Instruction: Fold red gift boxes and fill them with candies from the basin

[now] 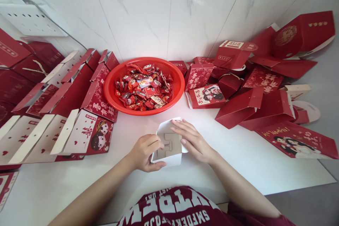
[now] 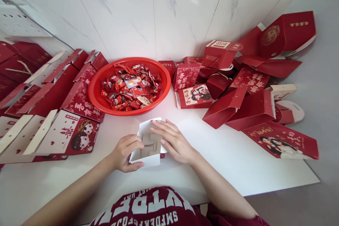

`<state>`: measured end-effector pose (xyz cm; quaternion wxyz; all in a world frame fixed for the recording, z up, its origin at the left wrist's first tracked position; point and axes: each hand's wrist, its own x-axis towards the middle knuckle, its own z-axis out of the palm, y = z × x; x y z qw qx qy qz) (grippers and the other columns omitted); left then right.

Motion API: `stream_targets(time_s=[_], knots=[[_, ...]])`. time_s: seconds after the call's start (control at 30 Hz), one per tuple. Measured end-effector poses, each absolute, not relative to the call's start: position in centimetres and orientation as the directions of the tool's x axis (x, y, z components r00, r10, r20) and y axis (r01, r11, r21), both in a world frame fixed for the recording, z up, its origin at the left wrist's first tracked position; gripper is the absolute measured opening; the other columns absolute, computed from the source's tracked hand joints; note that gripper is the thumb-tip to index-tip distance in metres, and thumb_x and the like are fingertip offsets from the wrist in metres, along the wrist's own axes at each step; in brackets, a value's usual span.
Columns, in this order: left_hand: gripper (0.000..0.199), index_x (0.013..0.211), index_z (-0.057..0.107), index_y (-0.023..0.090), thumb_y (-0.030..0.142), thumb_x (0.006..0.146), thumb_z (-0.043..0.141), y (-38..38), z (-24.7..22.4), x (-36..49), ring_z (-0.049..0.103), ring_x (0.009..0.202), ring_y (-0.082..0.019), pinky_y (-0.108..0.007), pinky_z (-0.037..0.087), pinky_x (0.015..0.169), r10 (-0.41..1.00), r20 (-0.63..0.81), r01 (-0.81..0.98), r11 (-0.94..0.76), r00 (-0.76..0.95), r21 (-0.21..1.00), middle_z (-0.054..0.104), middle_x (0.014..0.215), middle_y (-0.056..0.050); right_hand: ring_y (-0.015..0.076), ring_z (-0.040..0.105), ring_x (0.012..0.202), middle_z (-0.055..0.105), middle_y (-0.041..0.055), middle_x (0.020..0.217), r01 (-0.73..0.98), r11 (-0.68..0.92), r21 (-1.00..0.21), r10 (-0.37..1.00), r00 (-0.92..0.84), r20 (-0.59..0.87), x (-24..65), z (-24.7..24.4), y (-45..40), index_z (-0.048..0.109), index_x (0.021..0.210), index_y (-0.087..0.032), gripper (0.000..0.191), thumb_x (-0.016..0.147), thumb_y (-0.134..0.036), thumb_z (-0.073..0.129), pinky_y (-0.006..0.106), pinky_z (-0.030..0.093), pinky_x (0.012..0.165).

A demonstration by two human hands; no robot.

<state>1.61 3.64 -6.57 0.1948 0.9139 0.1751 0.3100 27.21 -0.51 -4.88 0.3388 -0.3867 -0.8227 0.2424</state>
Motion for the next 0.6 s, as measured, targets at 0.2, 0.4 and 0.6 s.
stream_targets(time_s=[0.2,0.4,0.6], knots=[[0.034,0.092,0.060,0.018,0.049,0.083,0.052,4.0,-6.8,1.4,0.053,0.068,-0.020,-0.034,0.046,0.063,0.437,0.525,0.230,-0.881,0.730,0.414,0.059,0.079,-0.009,0.0249,0.021,0.149,0.018,0.0083,0.164,0.586,0.621,-0.521,0.777,-0.544,0.316,26.2,-5.1,-0.7,0.013,0.157,-0.025,0.069,0.093,-0.014,0.034,0.060,0.002,0.120],[0.042,0.102,0.063,0.017,0.053,0.084,0.050,3.6,-7.5,1.4,0.056,0.079,-0.024,-0.038,0.047,0.073,0.460,0.511,0.294,-0.880,0.727,0.374,0.061,0.092,-0.012,0.0362,-0.004,0.151,-0.011,0.0074,0.165,0.639,0.612,-0.466,0.787,-0.547,0.284,26.3,-4.0,-0.9,0.010,0.158,-0.023,0.085,0.081,-0.016,0.044,0.067,0.008,0.116],[0.070,0.140,0.044,0.021,0.058,0.082,0.058,3.5,-7.6,1.3,0.035,0.136,-0.040,-0.054,0.032,0.109,0.565,0.509,0.381,-0.821,0.650,0.425,0.029,0.150,-0.020,0.0289,0.016,0.150,0.010,0.0119,0.165,0.576,0.497,-0.649,0.850,-0.475,0.229,26.4,-4.4,-0.5,0.006,0.159,-0.021,0.074,0.097,-0.035,0.045,0.055,0.024,0.118]])
